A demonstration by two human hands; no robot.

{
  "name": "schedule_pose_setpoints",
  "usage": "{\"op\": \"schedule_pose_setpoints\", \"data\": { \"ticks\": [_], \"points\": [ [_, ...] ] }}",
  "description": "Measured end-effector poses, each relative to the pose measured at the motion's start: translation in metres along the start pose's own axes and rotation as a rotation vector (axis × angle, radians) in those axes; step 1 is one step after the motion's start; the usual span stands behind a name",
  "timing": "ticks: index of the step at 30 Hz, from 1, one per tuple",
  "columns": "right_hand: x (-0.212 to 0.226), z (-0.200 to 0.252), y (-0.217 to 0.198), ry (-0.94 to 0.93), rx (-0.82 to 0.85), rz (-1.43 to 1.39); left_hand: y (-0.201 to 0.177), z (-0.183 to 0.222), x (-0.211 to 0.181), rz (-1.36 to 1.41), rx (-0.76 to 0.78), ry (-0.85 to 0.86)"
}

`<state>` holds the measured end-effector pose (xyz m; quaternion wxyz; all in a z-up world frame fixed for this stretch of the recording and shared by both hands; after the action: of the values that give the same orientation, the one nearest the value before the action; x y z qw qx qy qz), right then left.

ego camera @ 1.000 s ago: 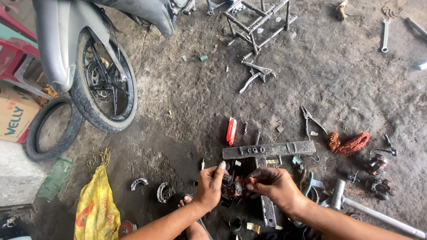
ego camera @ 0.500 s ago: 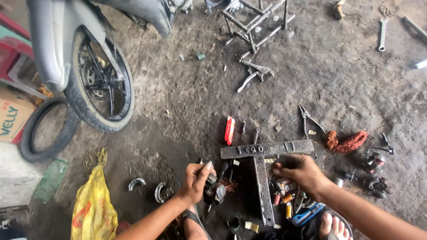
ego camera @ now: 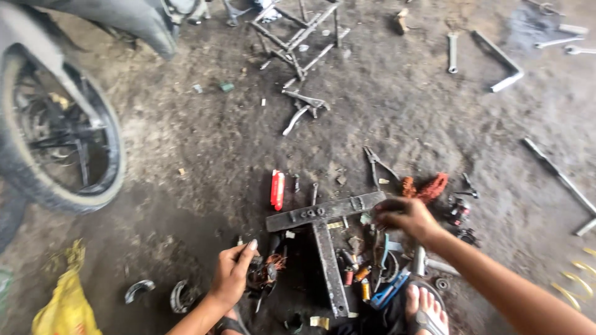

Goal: Repairing a motorcycle engine component, specifically a stator assembly, using pliers and a hammer while working on a ground-level jig.

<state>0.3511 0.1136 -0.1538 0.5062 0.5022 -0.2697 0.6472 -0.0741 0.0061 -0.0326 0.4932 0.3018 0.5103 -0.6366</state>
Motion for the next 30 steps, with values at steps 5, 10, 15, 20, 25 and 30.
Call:
{"op": "schedule_pose_setpoints", "data": {
  "ticks": [5, 10, 15, 20, 25, 30],
  "points": [
    [-0.044, -0.02, -0.095, 0.175, -0.36, 0.542, 0.011, -0.009, 0.001, -0.115, 0.011, -0.047],
    [-0.022, -0.01, -0.096, 0.337, -0.437, 0.497, 0.034, -0.022, 0.003, -0.21, 0.028, -0.12],
    [-0.051, -0.006, -0.099, 0.415, -0.373, 0.764, 0.062, -0.037, -0.004, -0.298, 0.033, -0.068],
    [-0.094, -0.011, -0.067, 0.0, -0.175, 0.726, 0.091, -0.055, 0.0, -0.178, 0.032, 0.001],
    [-0.022, 0.011, 0.048, 0.205, 0.223, 0.311, 0.11, -0.079, 0.024, -0.231, 0.014, 0.009],
    [0.029, 0.018, 0.114, 0.346, 0.18, 0.038, 0.126, -0.085, 0.015, -0.286, 0.105, 0.048]
  ]
}}
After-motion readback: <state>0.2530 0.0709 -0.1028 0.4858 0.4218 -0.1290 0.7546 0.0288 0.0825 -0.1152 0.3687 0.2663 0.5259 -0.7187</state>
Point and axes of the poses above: each hand's wrist, its own z-axis away from the middle knuckle, its own y-axis out of the palm, x = y × z, the point moved 1 cm from there along -z, towards the middle knuckle, and after that the axes turned 5 degrees about -y, right-handed, at the moved point
